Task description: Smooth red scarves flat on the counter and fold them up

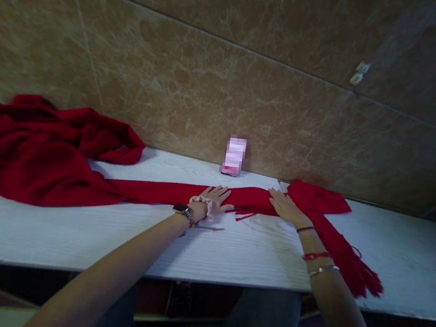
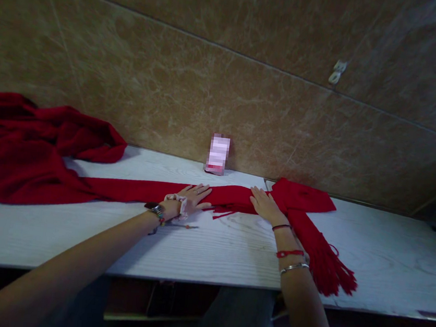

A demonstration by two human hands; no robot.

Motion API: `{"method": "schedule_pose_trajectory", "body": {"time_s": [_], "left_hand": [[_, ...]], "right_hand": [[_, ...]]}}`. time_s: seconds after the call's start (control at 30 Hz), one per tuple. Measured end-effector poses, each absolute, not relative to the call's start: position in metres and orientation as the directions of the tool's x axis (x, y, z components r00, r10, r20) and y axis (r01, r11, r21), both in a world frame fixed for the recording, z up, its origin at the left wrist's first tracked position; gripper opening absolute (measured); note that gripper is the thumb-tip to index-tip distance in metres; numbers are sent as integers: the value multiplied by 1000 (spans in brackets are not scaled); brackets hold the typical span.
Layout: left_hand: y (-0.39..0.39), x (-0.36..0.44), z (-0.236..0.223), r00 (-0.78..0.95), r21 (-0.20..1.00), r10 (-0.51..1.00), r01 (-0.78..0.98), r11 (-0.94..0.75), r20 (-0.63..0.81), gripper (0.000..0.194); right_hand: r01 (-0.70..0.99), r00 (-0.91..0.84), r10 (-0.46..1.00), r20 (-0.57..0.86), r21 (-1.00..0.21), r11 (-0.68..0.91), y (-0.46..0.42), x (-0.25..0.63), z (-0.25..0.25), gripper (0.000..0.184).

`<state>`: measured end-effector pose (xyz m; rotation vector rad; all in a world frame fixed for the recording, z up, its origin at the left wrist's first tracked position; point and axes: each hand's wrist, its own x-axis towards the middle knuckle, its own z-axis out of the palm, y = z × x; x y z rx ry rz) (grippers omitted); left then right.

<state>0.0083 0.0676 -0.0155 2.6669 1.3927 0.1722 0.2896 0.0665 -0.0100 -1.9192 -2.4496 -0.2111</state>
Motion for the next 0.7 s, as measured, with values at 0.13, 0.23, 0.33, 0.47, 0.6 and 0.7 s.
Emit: {"method": "schedule_pose_trajectory", "body": {"time_s": [0.13, 0.23, 0.33, 0.47, 0.6, 0.7], "left_hand": [[62, -47, -12, 651, 74, 758, 755, -652, 32, 55], [58, -84, -9, 660, 32, 751, 750, -661, 32, 53], [57, -101, -9, 692, 21, 720, 720, -694, 58, 51], [56, -117, -8, 708, 39, 695, 696, -717, 123, 49], [51, -158, -1, 672, 41, 734, 734, -678, 101, 45], [47, -203, 7, 643, 31, 765, 765, -644, 39, 34]], "right_hand": [[980, -189, 980, 56, 78, 185, 65, 291, -4, 47], [989, -143, 981, 130, 58, 137, 69, 271, 9, 47], [960, -269, 920, 286, 2, 280, 74, 223, 29, 49], [755, -633, 747, 203, -52, 653, 73, 138, 34, 48], [631, -769, 640, 19, -139, 763, 65, 90, 7, 52], [622, -777, 630, 9, -142, 770, 63, 85, -10, 55]]}}
